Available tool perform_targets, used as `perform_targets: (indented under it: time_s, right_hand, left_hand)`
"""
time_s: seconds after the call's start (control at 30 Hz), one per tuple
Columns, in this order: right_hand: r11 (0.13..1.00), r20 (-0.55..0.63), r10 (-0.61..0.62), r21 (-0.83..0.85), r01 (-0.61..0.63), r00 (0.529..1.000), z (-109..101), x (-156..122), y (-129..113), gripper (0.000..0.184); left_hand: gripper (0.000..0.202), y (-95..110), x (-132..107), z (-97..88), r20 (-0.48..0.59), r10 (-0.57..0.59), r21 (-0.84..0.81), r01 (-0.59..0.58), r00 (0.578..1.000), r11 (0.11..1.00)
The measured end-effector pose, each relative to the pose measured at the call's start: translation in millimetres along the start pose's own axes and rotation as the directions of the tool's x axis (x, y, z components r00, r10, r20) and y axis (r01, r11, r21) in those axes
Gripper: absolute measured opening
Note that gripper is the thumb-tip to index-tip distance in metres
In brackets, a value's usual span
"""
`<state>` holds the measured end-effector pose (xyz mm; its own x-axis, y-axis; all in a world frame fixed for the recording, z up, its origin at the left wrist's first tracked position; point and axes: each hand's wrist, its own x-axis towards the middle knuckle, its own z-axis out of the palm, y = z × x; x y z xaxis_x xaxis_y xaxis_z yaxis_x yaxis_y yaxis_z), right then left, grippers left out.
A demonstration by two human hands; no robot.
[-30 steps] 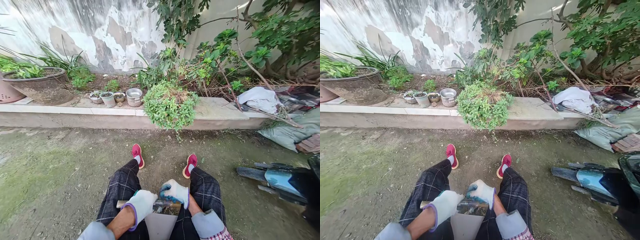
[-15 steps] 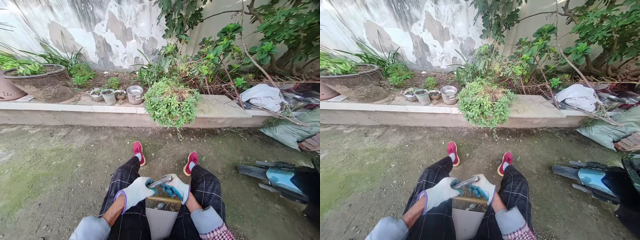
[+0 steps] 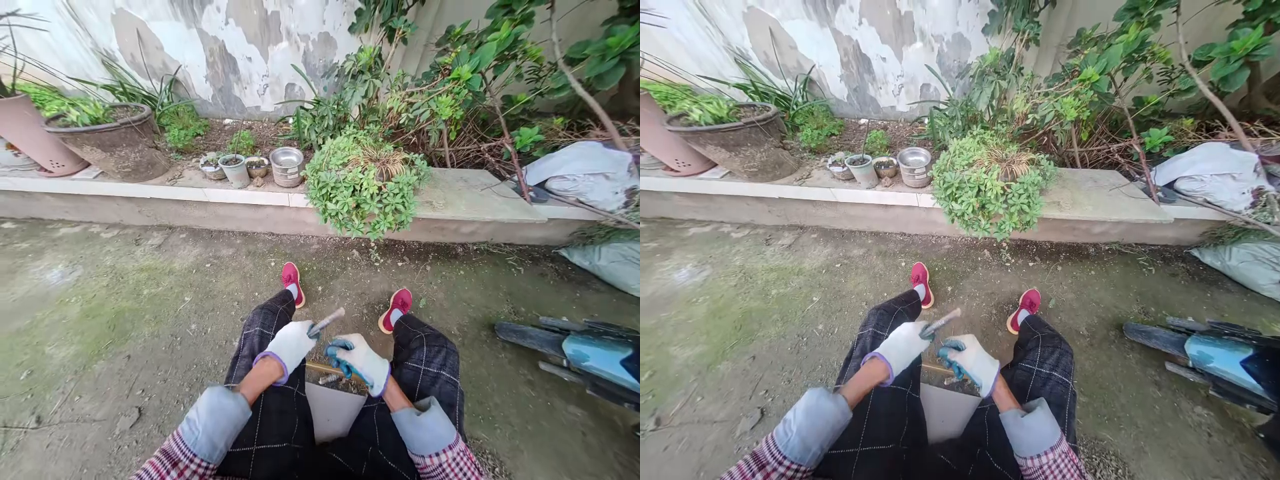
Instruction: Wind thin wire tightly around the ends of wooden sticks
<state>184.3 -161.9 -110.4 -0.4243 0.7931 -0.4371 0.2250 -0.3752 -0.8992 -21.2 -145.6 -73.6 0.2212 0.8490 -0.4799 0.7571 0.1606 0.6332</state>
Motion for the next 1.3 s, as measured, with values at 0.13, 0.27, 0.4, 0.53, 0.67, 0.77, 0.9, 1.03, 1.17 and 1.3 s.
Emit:
perform_targets:
  time_s: [0.13,0.27,0.4,0.53,0.67,0.77,0.9,1.03,1.17,1.3]
  right_hand:
    - [0.995,-0.064,-0.075,-0.077,0.070,0.995,-22.5,-7.7,-3.6,0.023]
    - [0.995,-0.112,-0.082,-0.064,0.075,0.990,-40.8,-4.4,-1.9,0.023]
    - [0.998,-0.105,-0.061,-0.006,0.060,0.993,-45.6,0.8,0.8,0.029]
    - [0.999,-0.128,0.013,0.035,-0.008,0.992,-39.4,3.5,6.8,0.038]
    - [0.999,-0.124,0.043,0.015,-0.041,0.991,-29.9,0.5,5.9,0.041]
    - [0.998,-0.111,0.043,-0.031,-0.047,0.993,-29.9,-7.8,-2.6,0.042]
    - [0.990,-0.114,0.019,-0.137,-0.035,0.993,-42.8,-23.1,-16.1,0.039]
    - [0.963,-0.114,-0.049,-0.270,0.016,0.992,-53.1,-30.5,-20.7,0.027]
    - [0.938,-0.108,-0.059,-0.346,0.018,0.992,-52.8,-25.2,-14.4,0.024]
    - [0.920,-0.147,-0.093,-0.390,0.028,0.985,-59.4,-15.3,-7.3,0.022]
  left_hand:
    - [0.039,8.4,-12.6,14.9,0.130,0.016,0.241,-0.048,0.991,0.969]
    - [0.013,13.5,-17.8,12.2,0.271,0.075,0.359,-0.173,0.960,0.917]
    - [0.016,17.6,-15.5,-3.0,0.313,0.248,0.219,-0.324,0.917,0.920]
    - [0.020,23.6,-2.5,-6.6,0.110,0.232,-0.100,-0.221,0.966,0.970]
    - [0.018,26.1,17.7,1.7,0.025,0.122,0.065,-0.123,0.992,0.990]
    - [0.015,24.3,25.4,10.9,0.060,0.139,0.193,-0.148,0.988,0.970]
    - [0.019,20.5,26.4,23.2,0.115,0.190,0.384,-0.220,0.975,0.897]
    - [0.026,16.7,31.7,34.1,0.179,0.230,0.501,-0.289,0.957,0.815]
    - [0.029,14.9,35.8,42.9,0.234,0.249,0.525,-0.338,0.940,0.782]
    - [0.030,19.3,32.4,38.7,0.289,0.265,0.467,-0.377,0.920,0.800]
